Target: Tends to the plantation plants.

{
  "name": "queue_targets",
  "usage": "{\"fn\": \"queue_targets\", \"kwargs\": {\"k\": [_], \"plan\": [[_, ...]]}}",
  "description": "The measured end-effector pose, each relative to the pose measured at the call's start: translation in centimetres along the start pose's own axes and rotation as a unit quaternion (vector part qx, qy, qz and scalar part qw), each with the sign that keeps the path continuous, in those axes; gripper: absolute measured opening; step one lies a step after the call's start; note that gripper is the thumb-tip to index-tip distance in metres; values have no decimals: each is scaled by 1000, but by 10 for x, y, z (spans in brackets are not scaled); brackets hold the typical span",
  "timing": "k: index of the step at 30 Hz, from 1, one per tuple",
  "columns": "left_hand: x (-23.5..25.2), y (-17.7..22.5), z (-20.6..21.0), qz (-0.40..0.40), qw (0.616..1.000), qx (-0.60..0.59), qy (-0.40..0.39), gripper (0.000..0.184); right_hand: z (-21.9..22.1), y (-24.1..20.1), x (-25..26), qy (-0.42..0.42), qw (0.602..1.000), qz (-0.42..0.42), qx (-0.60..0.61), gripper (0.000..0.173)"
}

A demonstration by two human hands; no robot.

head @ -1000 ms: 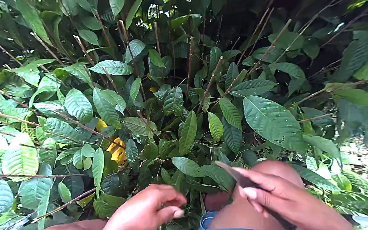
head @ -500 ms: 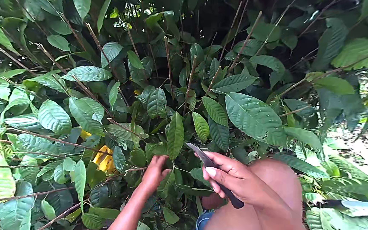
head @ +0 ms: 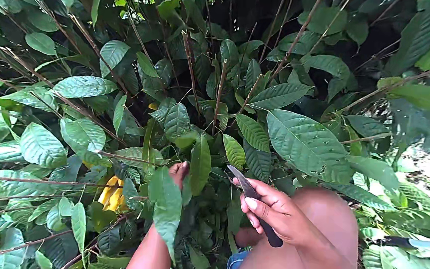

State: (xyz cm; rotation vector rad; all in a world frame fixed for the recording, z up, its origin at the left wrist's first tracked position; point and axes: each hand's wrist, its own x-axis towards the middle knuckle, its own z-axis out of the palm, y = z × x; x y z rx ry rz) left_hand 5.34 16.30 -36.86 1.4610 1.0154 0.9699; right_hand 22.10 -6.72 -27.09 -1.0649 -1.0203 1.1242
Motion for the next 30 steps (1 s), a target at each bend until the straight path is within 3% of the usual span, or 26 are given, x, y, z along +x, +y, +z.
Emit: {"fn": "queue_targets", "kwargs": {"k": [1, 4, 8, 12, 15, 16, 18, 20, 22, 30], "plan": [[5, -1, 2, 13, 1000, -18, -3, 21, -2, 2, 0, 4, 1000, -3, 4, 45], [18, 0, 4, -71, 997, -4, 23, 16, -3, 7, 4, 15, 1000, -13, 10, 45], [29, -8, -7, -141, 987, 69, 23, 31, 1, 8, 9, 9, 1000, -7, -21, 43], [22, -8, -22, -181, 980, 82, -5, 35, 10, 14, 18, -90, 996, 25, -8, 43], [15, -17, -28, -191, 982, -12, -7, 22, 31, 21, 42, -161, 977, 141, -14, 45], [12, -19, -28, -188, 981, -39, -5, 18, 38, 24, 51, -150, 970, 189, -18, 47], [9, -20, -30, -185, 981, -65, -3, 14, 44, 33, 66, -50, 965, 259, -16, 51], [8, -21, -30, -183, 981, -60, 3, 14, 42, 38, 76, 75, 957, 280, -10, 52], [8, -20, -29, -193, 980, -54, 7, 17, 39, 38, 80, 138, 954, 266, 0, 52], [17, -20, -10, -169, 985, -40, 14, 14, 37, 43, 73, 185, 952, 243, 10, 50]]}}
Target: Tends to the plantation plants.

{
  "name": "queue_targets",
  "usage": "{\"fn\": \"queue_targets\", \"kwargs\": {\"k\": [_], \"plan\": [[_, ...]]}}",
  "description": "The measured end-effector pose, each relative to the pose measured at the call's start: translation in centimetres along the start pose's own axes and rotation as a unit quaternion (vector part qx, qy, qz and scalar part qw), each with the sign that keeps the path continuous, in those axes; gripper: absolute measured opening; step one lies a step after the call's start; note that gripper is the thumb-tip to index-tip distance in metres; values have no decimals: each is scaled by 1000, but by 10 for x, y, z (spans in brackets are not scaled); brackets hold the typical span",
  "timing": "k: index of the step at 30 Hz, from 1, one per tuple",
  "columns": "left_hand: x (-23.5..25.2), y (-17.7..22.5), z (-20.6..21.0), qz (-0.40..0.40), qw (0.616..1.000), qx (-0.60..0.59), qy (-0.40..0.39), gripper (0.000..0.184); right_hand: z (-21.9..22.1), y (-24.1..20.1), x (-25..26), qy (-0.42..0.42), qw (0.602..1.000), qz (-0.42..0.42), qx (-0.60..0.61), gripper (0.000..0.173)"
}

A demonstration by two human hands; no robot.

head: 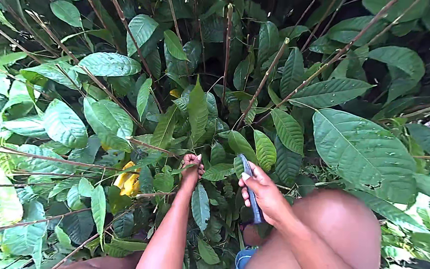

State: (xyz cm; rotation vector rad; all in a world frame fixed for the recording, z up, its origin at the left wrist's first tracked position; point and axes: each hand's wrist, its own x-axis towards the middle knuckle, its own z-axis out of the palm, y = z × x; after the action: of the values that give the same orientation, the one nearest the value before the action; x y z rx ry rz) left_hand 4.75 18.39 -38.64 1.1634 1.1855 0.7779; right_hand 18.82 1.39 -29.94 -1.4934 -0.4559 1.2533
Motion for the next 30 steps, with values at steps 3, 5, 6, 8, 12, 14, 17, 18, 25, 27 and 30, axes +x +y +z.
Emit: {"fn": "queue_targets", "kwargs": {"k": [3, 5, 6, 8, 12, 14, 17, 18, 25, 27, 30], "plan": [[5, 4, 2, -28, 1000, 6, -1, 19, -2, 0, 2, 20, 1000, -15, -2, 50], [7, 5, 2, -38, 999, 2, 3, 22, -3, 0, 3, 26, 999, -23, -1, 50], [7, 5, 3, -33, 999, 4, 16, 28, -2, 0, 4, 23, 999, -27, -3, 51], [10, -1, 10, 16, 997, 38, 71, 41, 0, 0, 2, 10, 999, -37, -11, 53], [17, -11, 12, -39, 954, 296, -17, 32, 8, 4, -1, -24, 998, -48, -37, 56], [21, -15, 10, -162, 900, 389, -109, 34, 10, 6, -2, -34, 997, -45, -50, 57], [19, -18, 12, -157, 923, 338, -98, 37, 12, 5, -3, -41, 996, -50, -57, 57], [21, -20, 14, -119, 950, 280, -72, 37, 12, 5, -3, -42, 996, -53, -56, 57], [-34, -4, 21, 42, 982, 183, -23, 52, 17, 5, -17, -61, 990, -123, -15, 51], [-77, -2, 22, 29, 965, 260, -18, 61, 17, 8, -23, -78, 982, -171, 1, 52], [-149, -36, 15, 73, 953, 290, -54, 64, 14, 10, -28, -91, 966, -239, 23, 51]]}}
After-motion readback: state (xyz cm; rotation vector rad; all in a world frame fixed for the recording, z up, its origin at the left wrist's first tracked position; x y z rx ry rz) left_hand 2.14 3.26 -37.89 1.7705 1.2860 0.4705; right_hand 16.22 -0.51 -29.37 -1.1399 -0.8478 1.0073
